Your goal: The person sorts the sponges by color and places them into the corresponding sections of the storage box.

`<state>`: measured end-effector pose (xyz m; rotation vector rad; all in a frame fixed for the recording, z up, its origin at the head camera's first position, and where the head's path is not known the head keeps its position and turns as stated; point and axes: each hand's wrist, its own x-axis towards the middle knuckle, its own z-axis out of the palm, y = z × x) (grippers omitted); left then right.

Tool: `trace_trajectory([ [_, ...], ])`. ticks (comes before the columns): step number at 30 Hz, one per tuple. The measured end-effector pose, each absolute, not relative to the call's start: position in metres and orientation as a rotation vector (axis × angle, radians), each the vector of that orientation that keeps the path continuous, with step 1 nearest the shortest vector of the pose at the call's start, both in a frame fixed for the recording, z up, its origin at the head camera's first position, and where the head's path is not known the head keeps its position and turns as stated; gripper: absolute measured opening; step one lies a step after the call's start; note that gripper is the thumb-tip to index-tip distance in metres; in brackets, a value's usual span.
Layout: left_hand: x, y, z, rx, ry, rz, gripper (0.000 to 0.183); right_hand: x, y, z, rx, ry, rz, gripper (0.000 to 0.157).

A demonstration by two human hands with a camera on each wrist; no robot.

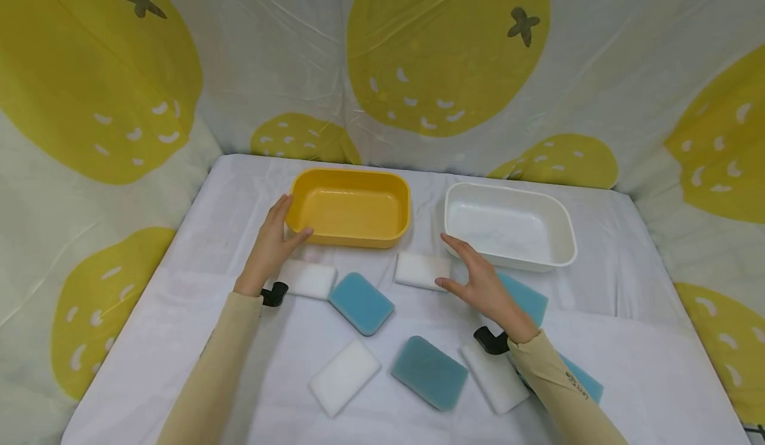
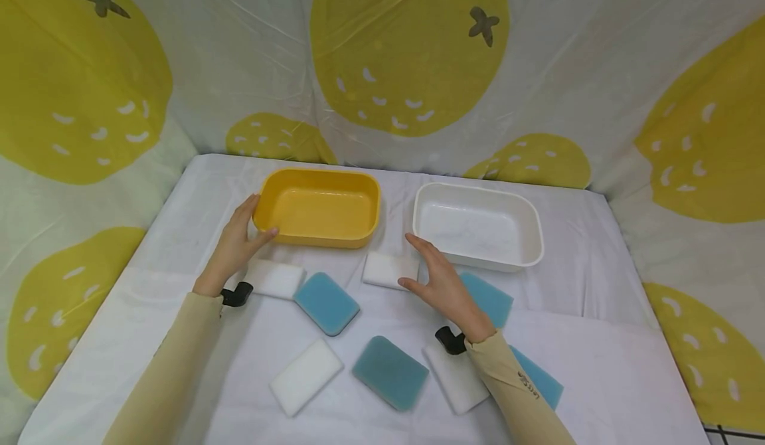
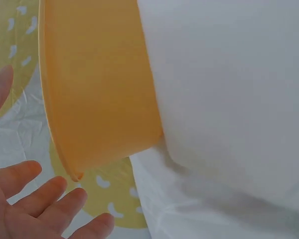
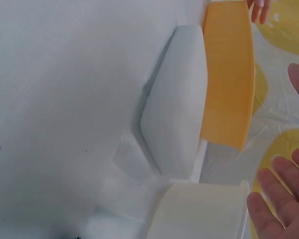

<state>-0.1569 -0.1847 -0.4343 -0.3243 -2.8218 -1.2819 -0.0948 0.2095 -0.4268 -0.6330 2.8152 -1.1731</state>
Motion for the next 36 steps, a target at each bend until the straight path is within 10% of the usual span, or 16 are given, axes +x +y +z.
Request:
trace_trajectory([
  [36,-0.168,-0.198,-0.451,-0.21,-2.888,-1.418,0.099,-0.105,0.205,-0.456,-0.65,2.698,-1.12,0.08],
])
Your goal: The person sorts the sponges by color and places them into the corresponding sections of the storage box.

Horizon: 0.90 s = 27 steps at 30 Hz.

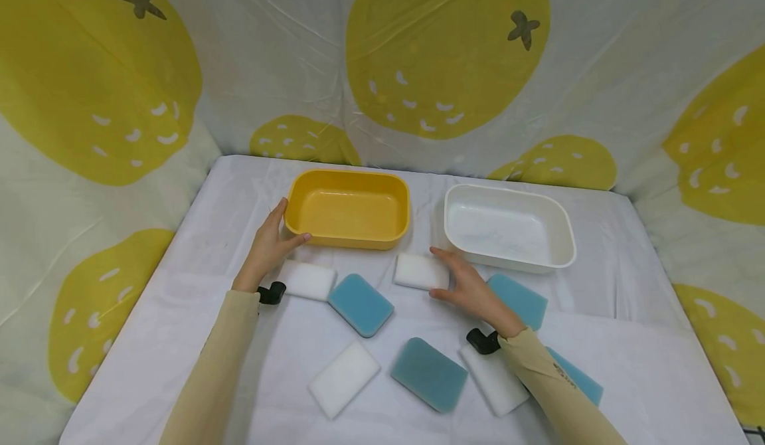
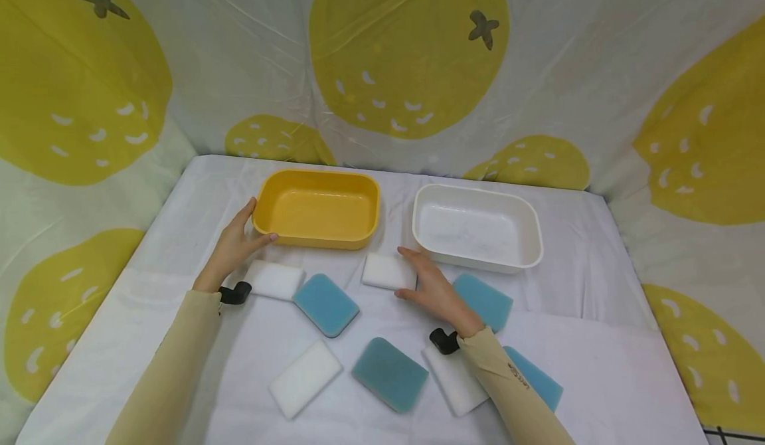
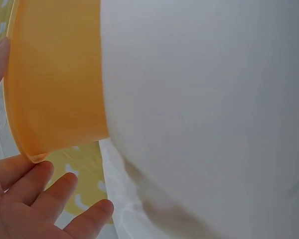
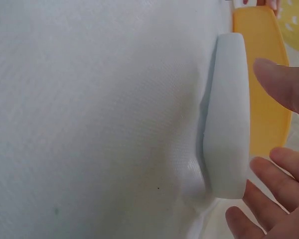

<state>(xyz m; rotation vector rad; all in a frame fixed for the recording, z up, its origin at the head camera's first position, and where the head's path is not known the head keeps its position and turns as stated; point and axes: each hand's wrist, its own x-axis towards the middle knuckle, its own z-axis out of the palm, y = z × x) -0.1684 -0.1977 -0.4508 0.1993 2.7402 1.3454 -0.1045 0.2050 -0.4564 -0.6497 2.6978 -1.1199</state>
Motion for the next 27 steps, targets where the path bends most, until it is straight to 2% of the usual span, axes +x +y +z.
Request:
trace_trajectory([
  [27,-0.1674,-0.1942,-0.449,0.104,2.715,1.334,0.097,-0.1052,0.2018,-0.4613,-0.65,2.782,-1.001,0.068],
])
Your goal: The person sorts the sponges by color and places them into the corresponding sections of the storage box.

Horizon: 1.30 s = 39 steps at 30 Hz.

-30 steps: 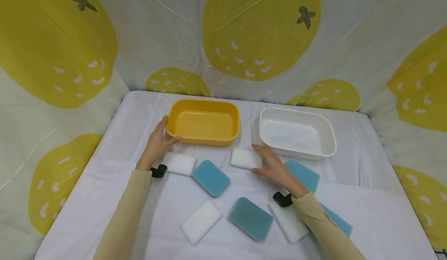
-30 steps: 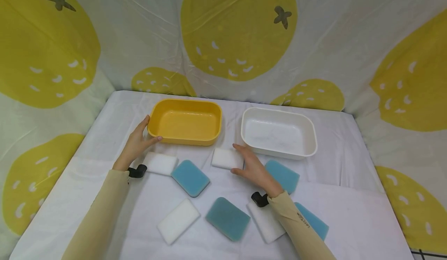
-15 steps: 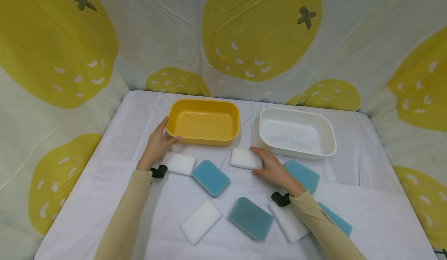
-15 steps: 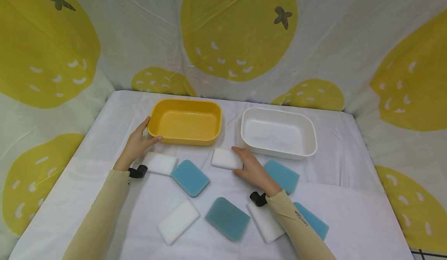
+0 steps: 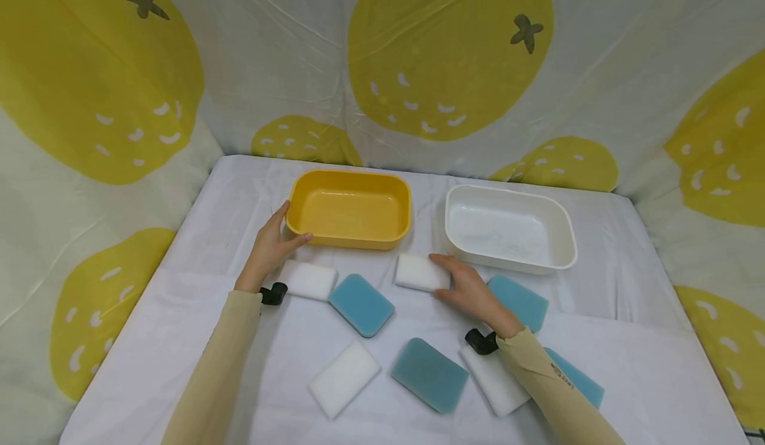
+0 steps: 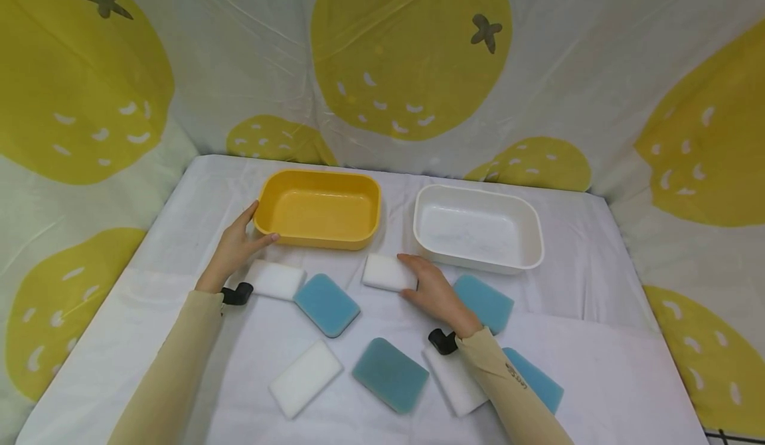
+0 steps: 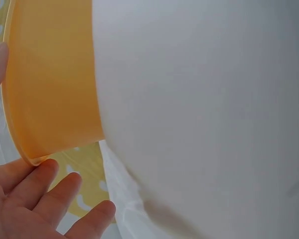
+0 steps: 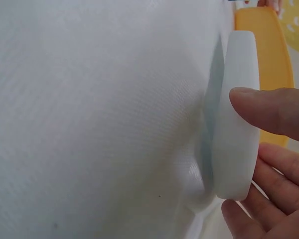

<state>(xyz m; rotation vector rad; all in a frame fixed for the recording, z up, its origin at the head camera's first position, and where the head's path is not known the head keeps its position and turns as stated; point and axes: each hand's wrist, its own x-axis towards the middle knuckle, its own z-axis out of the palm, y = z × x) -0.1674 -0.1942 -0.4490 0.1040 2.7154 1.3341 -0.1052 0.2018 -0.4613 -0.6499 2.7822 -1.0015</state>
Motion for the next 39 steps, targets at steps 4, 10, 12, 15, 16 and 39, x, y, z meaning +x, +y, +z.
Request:
trace_trajectory([
  [4,-0.167,-0.194,-0.45,0.109,2.715,1.338,0.097,-0.103,0.201,-0.459,-0.649,2.779,-1.004,0.068],
  [10,-0.167,-0.195,-0.45,0.118,2.721,1.337,0.097,-0.1,0.199,-0.454,-0.671,2.793,-1.017,0.068],
  [12,-0.167,-0.195,-0.45,0.119,2.722,1.334,0.097,-0.099,0.199,-0.451,-0.675,2.792,-1.036,0.068],
  [15,-0.167,-0.195,-0.451,0.117,2.725,1.328,0.098,-0.097,0.199,-0.447,-0.69,2.787,-1.067,0.068],
  [16,-0.167,-0.195,-0.451,0.117,2.726,1.326,0.098,-0.097,0.199,-0.445,-0.696,2.784,-1.078,0.068],
  [39,-0.166,-0.195,-0.444,0.096,2.708,1.316,0.096,-0.111,0.183,-0.406,-0.794,2.836,-1.164,0.062],
])
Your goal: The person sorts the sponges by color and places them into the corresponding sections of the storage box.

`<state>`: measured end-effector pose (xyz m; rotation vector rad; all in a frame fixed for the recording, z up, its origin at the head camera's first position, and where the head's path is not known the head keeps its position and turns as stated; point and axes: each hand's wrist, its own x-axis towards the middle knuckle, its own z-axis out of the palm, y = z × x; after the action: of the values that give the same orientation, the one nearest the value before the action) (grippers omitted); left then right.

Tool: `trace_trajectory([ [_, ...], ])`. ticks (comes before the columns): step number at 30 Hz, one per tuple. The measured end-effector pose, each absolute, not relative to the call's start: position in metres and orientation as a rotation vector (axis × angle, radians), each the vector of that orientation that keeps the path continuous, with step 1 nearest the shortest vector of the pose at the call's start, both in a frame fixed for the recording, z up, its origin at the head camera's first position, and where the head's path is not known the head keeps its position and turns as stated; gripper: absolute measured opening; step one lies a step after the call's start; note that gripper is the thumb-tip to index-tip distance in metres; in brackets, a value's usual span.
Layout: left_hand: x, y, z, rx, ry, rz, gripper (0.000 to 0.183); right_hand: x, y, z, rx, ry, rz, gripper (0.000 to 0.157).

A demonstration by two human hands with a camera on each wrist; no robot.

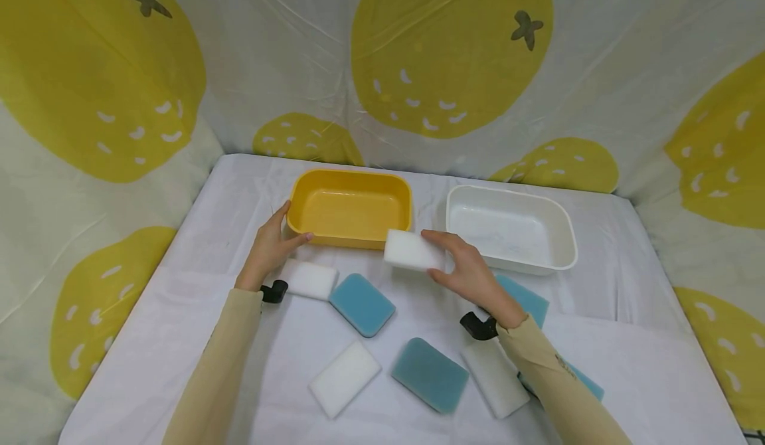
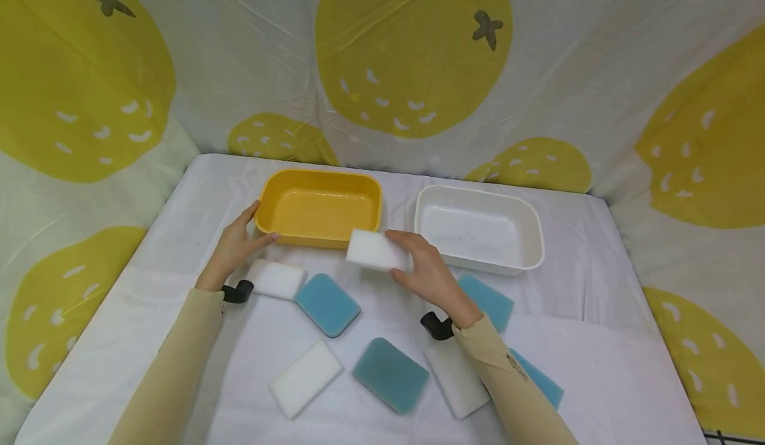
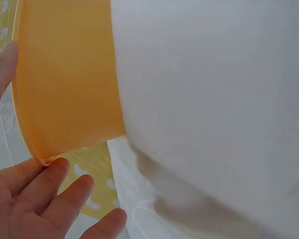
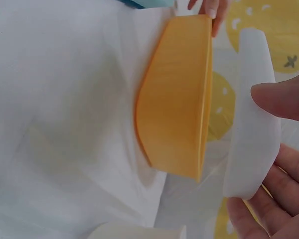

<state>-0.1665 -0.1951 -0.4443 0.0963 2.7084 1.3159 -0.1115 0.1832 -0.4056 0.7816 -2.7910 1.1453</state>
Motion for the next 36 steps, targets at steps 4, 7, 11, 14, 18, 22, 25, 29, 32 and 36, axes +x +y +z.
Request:
trace_trajectory([
  [4,-0.167,-0.195,-0.443,0.093,2.717,1.294,0.096,-0.117,0.18,-0.402,0.77,-2.792,1.159,0.062],
  [7,-0.167,-0.196,-0.443,0.082,2.718,1.277,0.096,-0.122,0.177,-0.4,0.771,-2.792,1.156,0.063],
  [11,-0.168,-0.196,-0.443,0.078,2.717,1.264,0.097,-0.129,0.172,-0.398,0.784,-2.778,1.163,0.062],
  [14,-0.169,-0.197,-0.443,0.078,2.713,1.263,0.097,-0.134,0.168,-0.395,0.787,-2.777,1.172,0.062],
  [18,-0.169,-0.196,-0.443,0.068,2.706,1.268,0.096,-0.142,0.163,-0.391,0.787,-2.785,1.167,0.061],
  [22,-0.169,-0.195,-0.443,0.064,2.699,1.275,0.096,-0.148,0.158,-0.388,0.794,-2.781,1.149,0.061],
  [25,-0.169,-0.195,-0.443,0.069,2.695,1.279,0.097,-0.152,0.154,-0.387,0.789,-2.788,1.15,0.061],
  [29,-0.169,-0.195,-0.442,0.068,2.697,1.275,0.097,-0.159,0.149,-0.385,0.774,-2.811,1.158,0.061],
  [32,-0.168,-0.195,-0.442,0.061,2.704,1.273,0.097,-0.164,0.146,-0.385,0.769,-2.823,1.166,0.061],
  [36,-0.168,-0.195,-0.442,0.063,2.714,1.272,0.096,-0.17,0.143,-0.387,0.767,-2.822,1.177,0.061],
])
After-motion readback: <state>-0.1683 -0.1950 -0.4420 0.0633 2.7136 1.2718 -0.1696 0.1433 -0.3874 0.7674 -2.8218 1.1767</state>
